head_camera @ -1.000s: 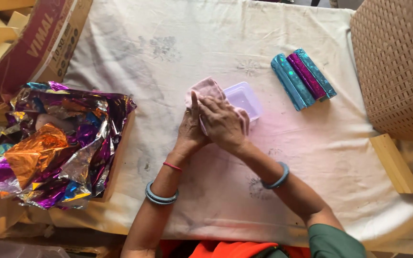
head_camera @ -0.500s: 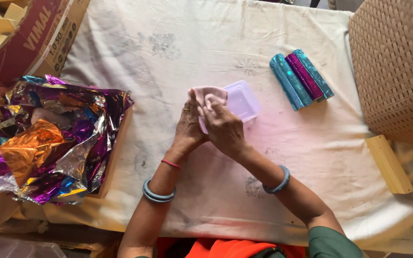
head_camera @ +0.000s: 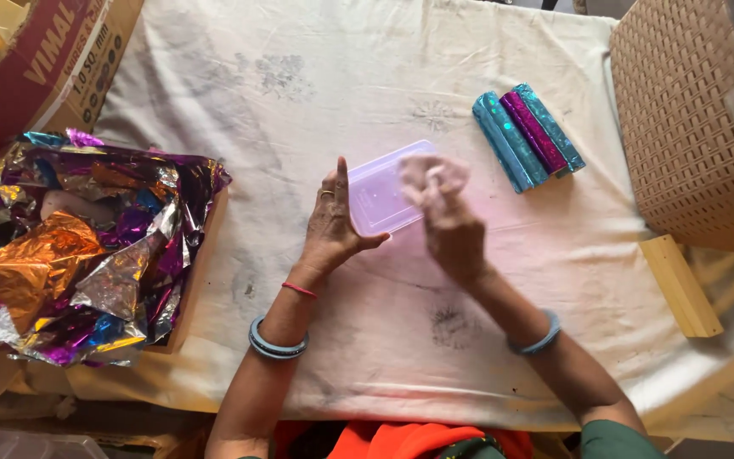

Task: The person wipes a translucent plastic container with a pink cloth, then places three rolls of shiny metallic paper inside and closes the lid. The person then picks up two small wooden blocks and wipes them with the cloth before placing them on the table.

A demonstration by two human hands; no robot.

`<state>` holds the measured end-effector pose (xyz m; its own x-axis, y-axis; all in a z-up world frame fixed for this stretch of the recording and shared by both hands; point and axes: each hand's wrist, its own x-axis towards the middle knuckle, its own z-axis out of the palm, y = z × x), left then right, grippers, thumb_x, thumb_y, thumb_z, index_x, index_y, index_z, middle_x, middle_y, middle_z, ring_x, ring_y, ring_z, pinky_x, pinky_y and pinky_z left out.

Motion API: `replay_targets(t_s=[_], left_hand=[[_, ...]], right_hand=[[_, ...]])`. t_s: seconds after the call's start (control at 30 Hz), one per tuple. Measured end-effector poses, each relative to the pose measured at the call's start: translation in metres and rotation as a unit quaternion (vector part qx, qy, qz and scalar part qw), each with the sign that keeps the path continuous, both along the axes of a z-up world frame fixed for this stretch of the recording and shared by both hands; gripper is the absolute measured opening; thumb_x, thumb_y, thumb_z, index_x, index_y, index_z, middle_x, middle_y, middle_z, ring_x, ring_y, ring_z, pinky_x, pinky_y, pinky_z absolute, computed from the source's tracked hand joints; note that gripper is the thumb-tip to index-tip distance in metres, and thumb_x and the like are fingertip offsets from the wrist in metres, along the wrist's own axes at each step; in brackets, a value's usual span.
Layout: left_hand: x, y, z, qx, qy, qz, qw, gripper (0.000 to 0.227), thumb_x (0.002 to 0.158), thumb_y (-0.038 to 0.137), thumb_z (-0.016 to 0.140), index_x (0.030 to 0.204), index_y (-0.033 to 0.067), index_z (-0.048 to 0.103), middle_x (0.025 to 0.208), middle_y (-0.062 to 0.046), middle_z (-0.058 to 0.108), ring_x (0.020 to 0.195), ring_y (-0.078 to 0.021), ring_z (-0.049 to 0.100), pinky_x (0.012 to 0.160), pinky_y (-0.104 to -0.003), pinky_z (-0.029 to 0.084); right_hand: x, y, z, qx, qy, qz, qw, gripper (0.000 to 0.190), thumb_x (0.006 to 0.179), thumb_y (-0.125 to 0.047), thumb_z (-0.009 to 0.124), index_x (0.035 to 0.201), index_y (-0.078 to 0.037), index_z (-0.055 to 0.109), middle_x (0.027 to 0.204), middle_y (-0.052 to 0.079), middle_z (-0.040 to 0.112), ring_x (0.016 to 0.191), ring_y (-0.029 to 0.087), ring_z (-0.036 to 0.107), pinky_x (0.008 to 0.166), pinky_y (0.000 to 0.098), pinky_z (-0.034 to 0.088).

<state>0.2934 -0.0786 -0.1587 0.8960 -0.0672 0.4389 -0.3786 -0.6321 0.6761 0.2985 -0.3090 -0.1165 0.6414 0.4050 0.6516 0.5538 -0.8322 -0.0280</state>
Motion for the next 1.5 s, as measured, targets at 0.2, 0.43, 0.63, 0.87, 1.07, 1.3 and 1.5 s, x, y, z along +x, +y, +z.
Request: replay_targets(t_s=[0.2, 0.43, 0.63, 0.87, 1.07, 1.3, 1.5], left_hand=[[-0.001, 0.002, 0.002, 0.043, 0.002, 0.013, 0.999, 0.143, 0.052, 0.05, 0.1, 0.161, 0.0072, 0.018, 0.148, -0.026, 0.04, 0.135, -0.0444, 0.046, 0.108, -0.048, 0.048], [0.008, 0.001, -0.009, -0.171, 0.107, -0.041, 0.979, 0.102, 0.077, 0.07, 0.077, 0.151, 0.0032, 0.051, 0.14, -0.024, 0.053, 0.132, -0.0358, 0.056, 0.103, -0.046, 0.056], [-0.001, -0.006, 0.009, -0.312, 0.289, -0.037, 0.904, 0.094, 0.089, 0.08, 0.032, 0.127, 0.0019, 0.067, 0.102, -0.018, 0.075, 0.091, -0.0274, 0.076, 0.076, -0.045, 0.065], [-0.004, -0.002, -0.004, -0.077, 0.211, 0.203, 0.953, 0.109, 0.097, 0.078, -0.003, 0.112, 0.0091, 0.08, 0.095, -0.016, 0.076, 0.091, -0.0329, 0.073, 0.086, -0.047, 0.056], [-0.009, -0.006, 0.011, -0.338, 0.012, -0.068, 0.939, 0.106, 0.1, 0.087, 0.017, 0.172, 0.0102, 0.009, 0.148, -0.017, 0.058, 0.144, -0.0331, 0.047, 0.117, -0.042, 0.032], [-0.028, -0.027, 0.028, -0.119, -0.085, -0.038, 0.989, 0.085, 0.083, 0.022, 0.086, 0.148, 0.0076, 0.034, 0.122, -0.019, 0.069, 0.109, -0.0356, 0.072, 0.09, -0.04, 0.06], [-0.034, -0.034, 0.042, -0.132, -0.062, -0.022, 0.989, 0.05, 0.08, 0.012, 0.088, 0.123, 0.0044, 0.062, 0.108, -0.016, 0.074, 0.099, -0.0312, 0.076, 0.083, -0.039, 0.062]], right_hand=[[-0.01, 0.024, 0.013, 0.022, 0.022, 0.103, 0.994, 0.019, 0.102, -0.005, 0.059, 0.115, 0.003, 0.071, 0.117, 0.018, 0.07, 0.089, 0.024, 0.072, 0.057, 0.0324, 0.058], [0.044, -0.067, -0.01, 0.312, 0.071, 0.041, 0.947, 0.015, 0.112, -0.008, 0.06, 0.115, -0.005, 0.074, 0.094, 0.008, 0.063, 0.087, 0.015, 0.058, 0.07, 0.035, 0.05], [0.038, -0.052, -0.017, 0.582, 0.288, 0.101, 0.754, 0.017, 0.106, -0.012, 0.055, 0.108, 0.0, 0.066, 0.074, 0.001, 0.06, 0.045, 0.005, 0.042, 0.039, 0.0246, 0.031], [0.021, -0.036, -0.03, 0.499, 0.255, 0.114, 0.82, 0.022, 0.115, -0.015, 0.052, 0.111, 0.003, 0.064, 0.078, 0.003, 0.059, 0.055, 0.005, 0.047, 0.046, 0.0235, 0.038], [0.019, -0.028, -0.017, 0.471, 0.211, 0.111, 0.849, 0.028, 0.116, -0.019, 0.048, 0.103, 0.002, 0.061, 0.08, 0.004, 0.058, 0.061, 0.009, 0.049, 0.05, 0.0257, 0.041], [0.029, -0.045, -0.008, 0.521, 0.284, 0.019, 0.805, 0.025, 0.11, -0.018, 0.051, 0.097, -0.001, 0.065, 0.063, 0.0, 0.054, 0.046, 0.007, 0.046, 0.041, 0.0258, 0.036], [0.017, -0.043, 0.049, 0.324, 0.05, 0.026, 0.944, 0.015, 0.106, -0.009, 0.059, 0.109, 0.0, 0.071, 0.098, 0.012, 0.063, 0.075, 0.017, 0.06, 0.062, 0.0329, 0.049]])
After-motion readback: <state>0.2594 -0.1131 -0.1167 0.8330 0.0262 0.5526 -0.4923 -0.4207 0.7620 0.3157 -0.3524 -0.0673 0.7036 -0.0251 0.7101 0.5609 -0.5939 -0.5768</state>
